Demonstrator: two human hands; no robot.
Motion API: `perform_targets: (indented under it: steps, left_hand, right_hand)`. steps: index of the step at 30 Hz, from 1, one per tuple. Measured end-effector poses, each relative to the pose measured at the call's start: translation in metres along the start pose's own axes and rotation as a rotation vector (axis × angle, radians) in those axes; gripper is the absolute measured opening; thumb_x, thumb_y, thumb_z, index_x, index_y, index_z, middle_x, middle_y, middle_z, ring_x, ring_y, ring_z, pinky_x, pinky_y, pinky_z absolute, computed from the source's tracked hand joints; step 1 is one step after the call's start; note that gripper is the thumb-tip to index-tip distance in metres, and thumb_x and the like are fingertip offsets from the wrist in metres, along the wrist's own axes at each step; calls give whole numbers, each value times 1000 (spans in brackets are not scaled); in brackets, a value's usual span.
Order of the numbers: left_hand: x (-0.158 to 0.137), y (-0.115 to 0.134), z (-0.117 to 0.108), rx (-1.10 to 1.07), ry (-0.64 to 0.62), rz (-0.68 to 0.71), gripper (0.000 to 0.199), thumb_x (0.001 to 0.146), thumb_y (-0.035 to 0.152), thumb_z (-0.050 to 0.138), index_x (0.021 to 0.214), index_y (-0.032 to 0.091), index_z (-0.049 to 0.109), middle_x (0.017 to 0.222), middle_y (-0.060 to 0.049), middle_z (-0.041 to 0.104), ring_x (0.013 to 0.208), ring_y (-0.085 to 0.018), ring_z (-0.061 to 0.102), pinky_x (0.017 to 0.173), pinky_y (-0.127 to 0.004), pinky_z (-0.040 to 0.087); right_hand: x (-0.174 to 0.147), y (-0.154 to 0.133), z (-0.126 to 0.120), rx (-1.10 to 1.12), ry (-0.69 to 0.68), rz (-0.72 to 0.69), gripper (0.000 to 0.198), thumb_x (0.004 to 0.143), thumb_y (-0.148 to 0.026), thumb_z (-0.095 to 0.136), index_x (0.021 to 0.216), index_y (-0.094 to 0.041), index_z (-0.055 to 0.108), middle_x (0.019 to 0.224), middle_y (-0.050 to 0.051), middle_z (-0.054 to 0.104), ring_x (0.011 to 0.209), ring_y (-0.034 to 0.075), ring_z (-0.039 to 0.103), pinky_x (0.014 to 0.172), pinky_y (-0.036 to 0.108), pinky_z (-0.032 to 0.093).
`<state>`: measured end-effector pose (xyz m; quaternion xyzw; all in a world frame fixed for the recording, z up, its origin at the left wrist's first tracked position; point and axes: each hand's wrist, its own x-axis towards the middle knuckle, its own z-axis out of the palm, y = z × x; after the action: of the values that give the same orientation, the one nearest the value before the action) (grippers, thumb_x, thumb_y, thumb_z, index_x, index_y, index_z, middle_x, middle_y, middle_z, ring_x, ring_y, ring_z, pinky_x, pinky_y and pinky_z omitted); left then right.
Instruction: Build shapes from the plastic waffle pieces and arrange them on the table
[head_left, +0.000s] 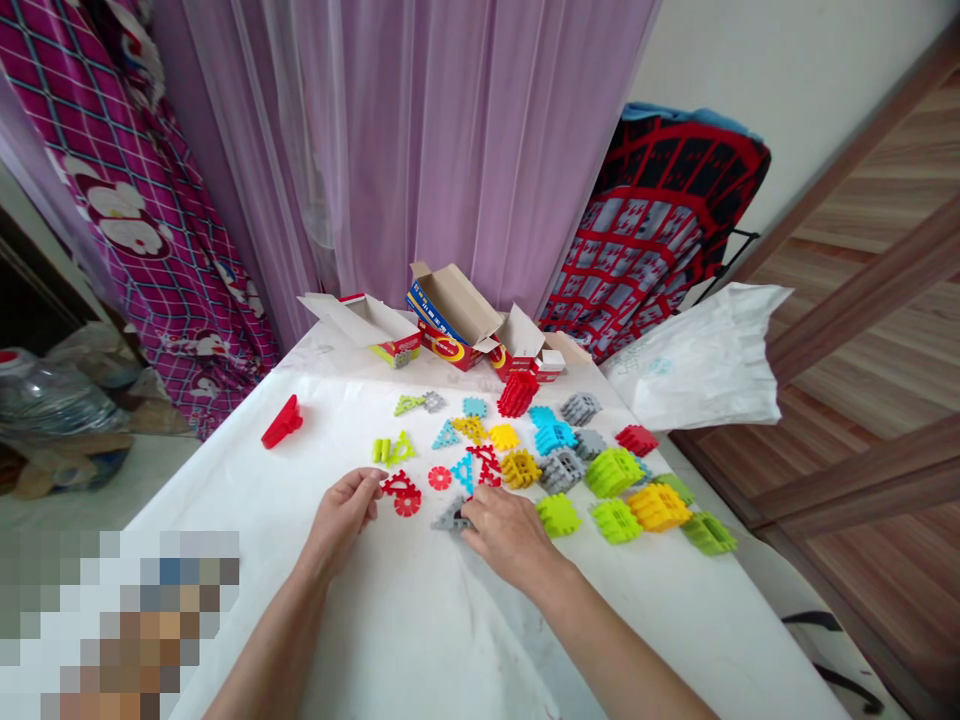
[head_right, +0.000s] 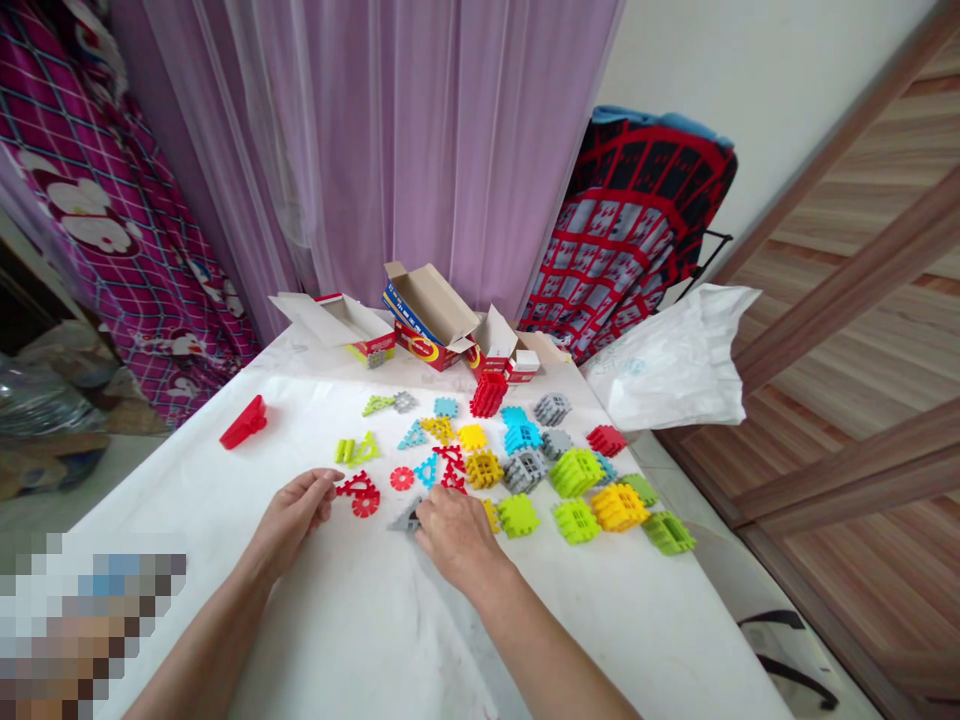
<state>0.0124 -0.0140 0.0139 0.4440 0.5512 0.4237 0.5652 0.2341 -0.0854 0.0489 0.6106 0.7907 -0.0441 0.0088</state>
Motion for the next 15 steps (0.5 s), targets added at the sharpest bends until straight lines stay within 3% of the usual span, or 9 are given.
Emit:
perform_targets:
  steps: [15]
  left_hand:
    - [0, 1, 0, 15, -4, 10, 53, 60, 69, 66, 80, 19, 64, 56, 7, 49, 43, -7, 40, 42, -20, 26]
  right_hand:
    - [5, -1, -3, -30, -22, 15, 10, 88, -25, 61, 93, -22, 69, 99, 8, 68, 94, 23, 64, 78, 32, 50]
